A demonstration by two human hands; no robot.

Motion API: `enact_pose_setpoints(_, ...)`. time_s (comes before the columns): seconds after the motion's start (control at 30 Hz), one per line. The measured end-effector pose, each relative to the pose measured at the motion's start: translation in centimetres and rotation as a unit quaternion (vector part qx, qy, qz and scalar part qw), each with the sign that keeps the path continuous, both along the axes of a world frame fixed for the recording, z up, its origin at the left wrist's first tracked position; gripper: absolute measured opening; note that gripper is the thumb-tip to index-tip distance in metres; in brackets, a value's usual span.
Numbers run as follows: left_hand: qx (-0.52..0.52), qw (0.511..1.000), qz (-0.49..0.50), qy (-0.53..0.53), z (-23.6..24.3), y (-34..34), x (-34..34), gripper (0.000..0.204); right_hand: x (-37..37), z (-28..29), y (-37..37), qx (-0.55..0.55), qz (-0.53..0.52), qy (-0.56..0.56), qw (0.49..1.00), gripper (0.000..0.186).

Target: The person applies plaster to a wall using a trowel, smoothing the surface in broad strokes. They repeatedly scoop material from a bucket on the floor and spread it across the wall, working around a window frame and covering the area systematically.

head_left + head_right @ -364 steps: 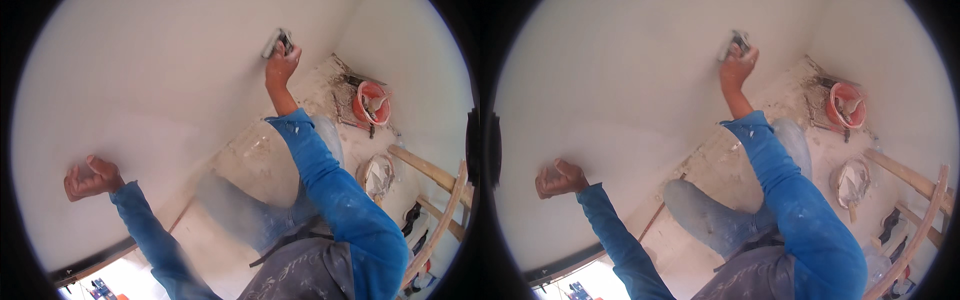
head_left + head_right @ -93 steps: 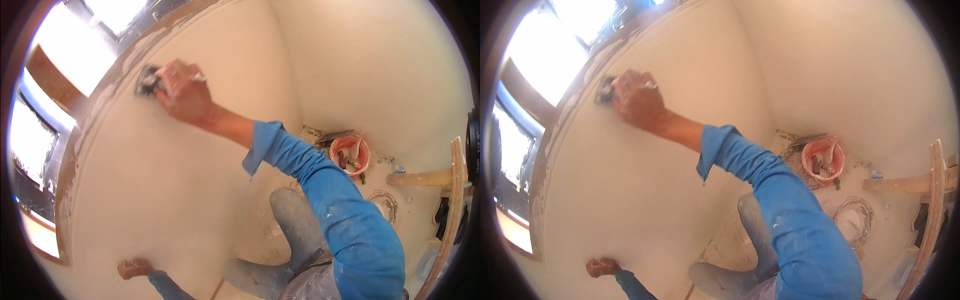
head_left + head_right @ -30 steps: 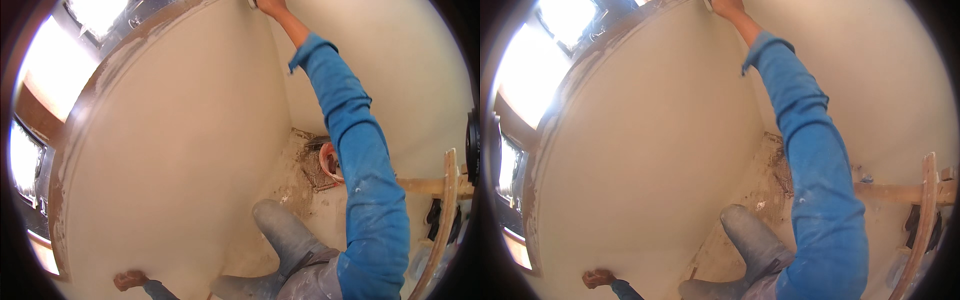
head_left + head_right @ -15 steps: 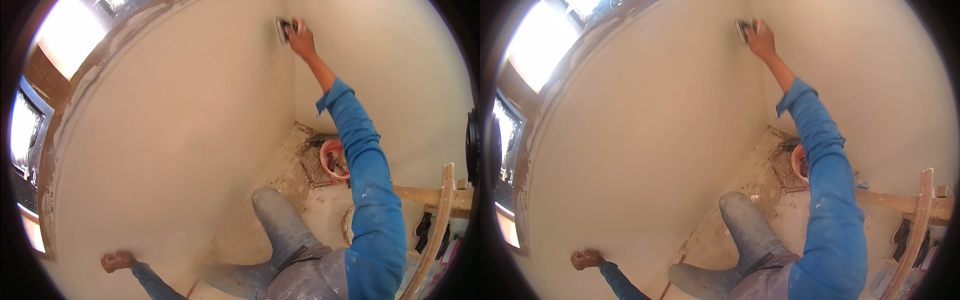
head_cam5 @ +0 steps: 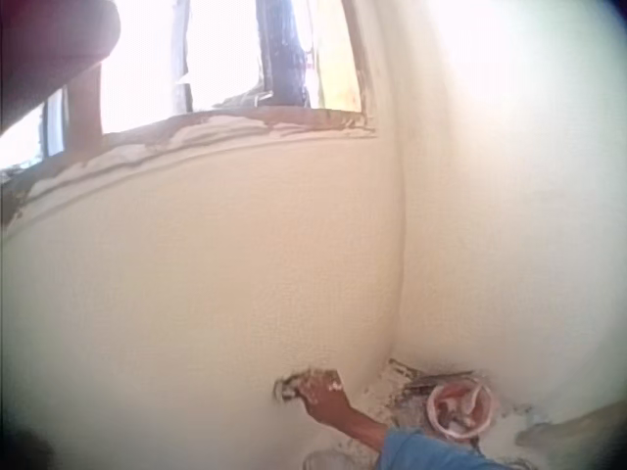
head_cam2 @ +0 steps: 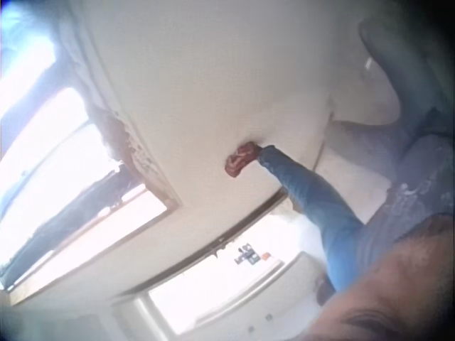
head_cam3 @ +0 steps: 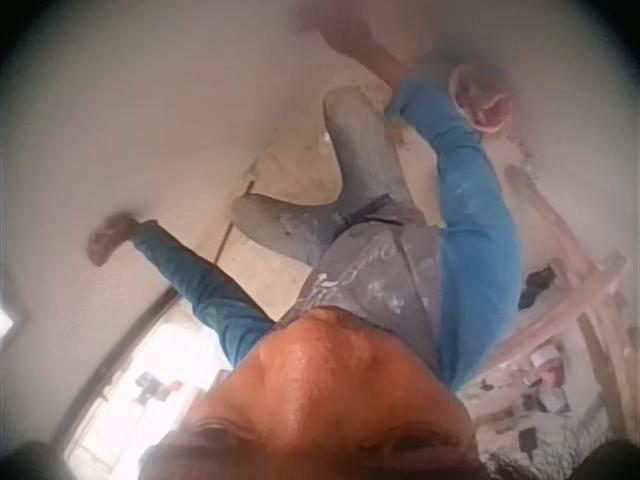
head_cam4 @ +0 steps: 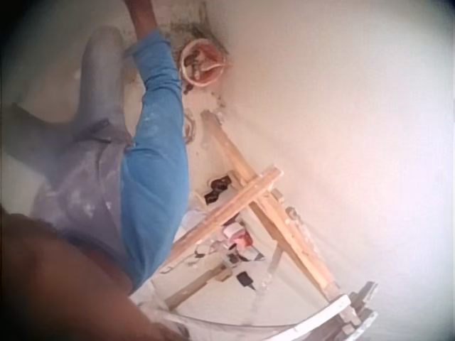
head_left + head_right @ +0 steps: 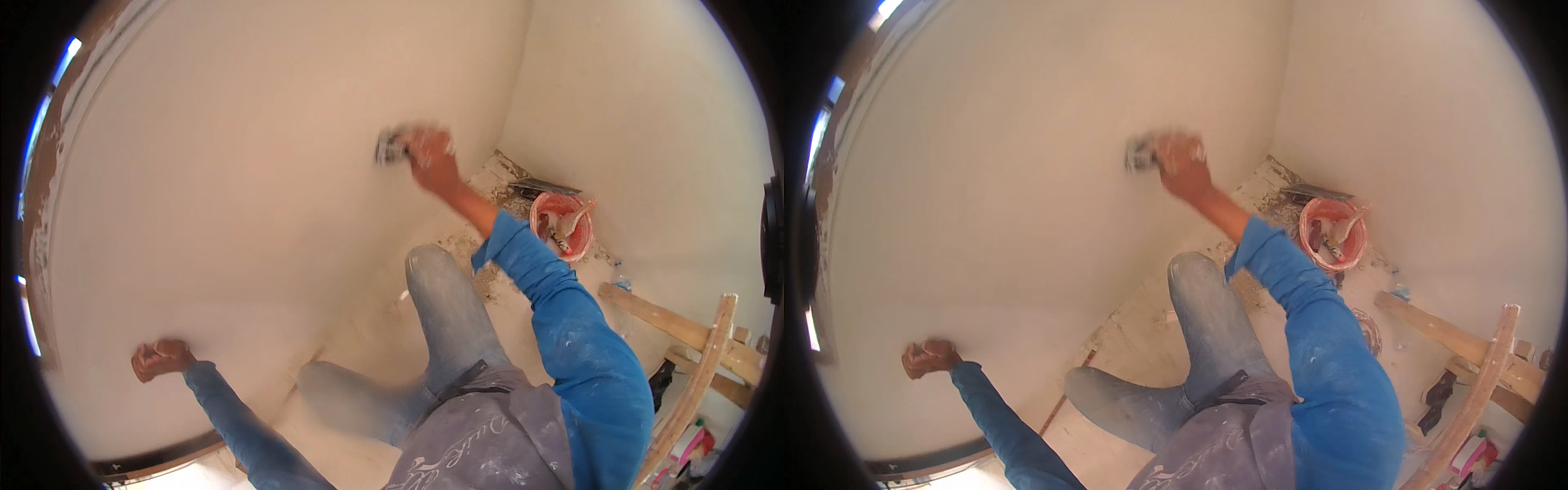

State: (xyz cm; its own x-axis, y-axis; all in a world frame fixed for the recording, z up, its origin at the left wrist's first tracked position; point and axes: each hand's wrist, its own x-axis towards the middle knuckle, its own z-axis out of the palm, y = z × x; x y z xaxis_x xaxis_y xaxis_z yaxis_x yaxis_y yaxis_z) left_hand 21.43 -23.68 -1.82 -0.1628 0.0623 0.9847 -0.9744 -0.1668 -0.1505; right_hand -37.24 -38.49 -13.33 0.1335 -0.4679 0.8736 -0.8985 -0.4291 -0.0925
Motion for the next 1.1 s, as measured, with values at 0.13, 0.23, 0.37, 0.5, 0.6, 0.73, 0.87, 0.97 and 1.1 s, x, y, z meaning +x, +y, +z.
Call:
enact_pose_setpoints(0.13,-0.021,1.000,0.003,-0.007,0.1,0.1,0.1,0.024,0.6,-1.5,2.8,0.082,0.018,-0.009,0.996,0.041)
enact_pose_setpoints(0.23,0.018,0.999,-0.005,-0.030,0.2,0.4,0.4,0.023,-2.4,10.5,-0.1,-0.059,-0.071,-0.086,0.992,0.035)
enact_pose_setpoints(0.37,0.004,1.000,0.005,-0.010,0.1,0.4,0.6,0.023,-2.5,20.3,-3.2,0.029,0.007,-0.155,0.987,0.036)
enact_pose_setpoints(0.5,-0.013,0.998,-0.066,0.014,-0.1,0.1,0.3,0.020,8.9,3.4,-0.4,-0.028,-0.032,-0.159,0.986,0.041)
enact_pose_setpoints(0.6,0.001,1.000,-0.013,-0.017,0.1,0.3,0.1,0.022,17.0,-12.6,6.1,0.142,0.041,-0.096,0.984,0.053)
enact_pose_setpoints(0.73,-0.006,0.999,-0.021,-0.049,0.2,0.1,0.5,0.025,20.2,-15.2,11.8,0.246,0.158,-0.085,0.953,0.044)
enact_pose_setpoints(0.87,-0.002,0.999,-0.032,-0.015,-0.4,0.3,0.6,0.027,18.9,1.2,8.7,-0.030,0.155,-0.098,0.982,0.041)
enact_pose_setpoints(0.97,-0.005,0.998,-0.060,0.010,-0.7,0.2,0.7,0.029,19.7,11.7,6.4,0.023,0.021,-0.067,0.997,0.033)
enact_pose_setpoints(1.1,0.006,0.998,-0.056,0.008,-0.8,0.2,1.2,0.031,27.5,11.7,7.6,-0.045,0.084,-0.102,0.990,0.048)
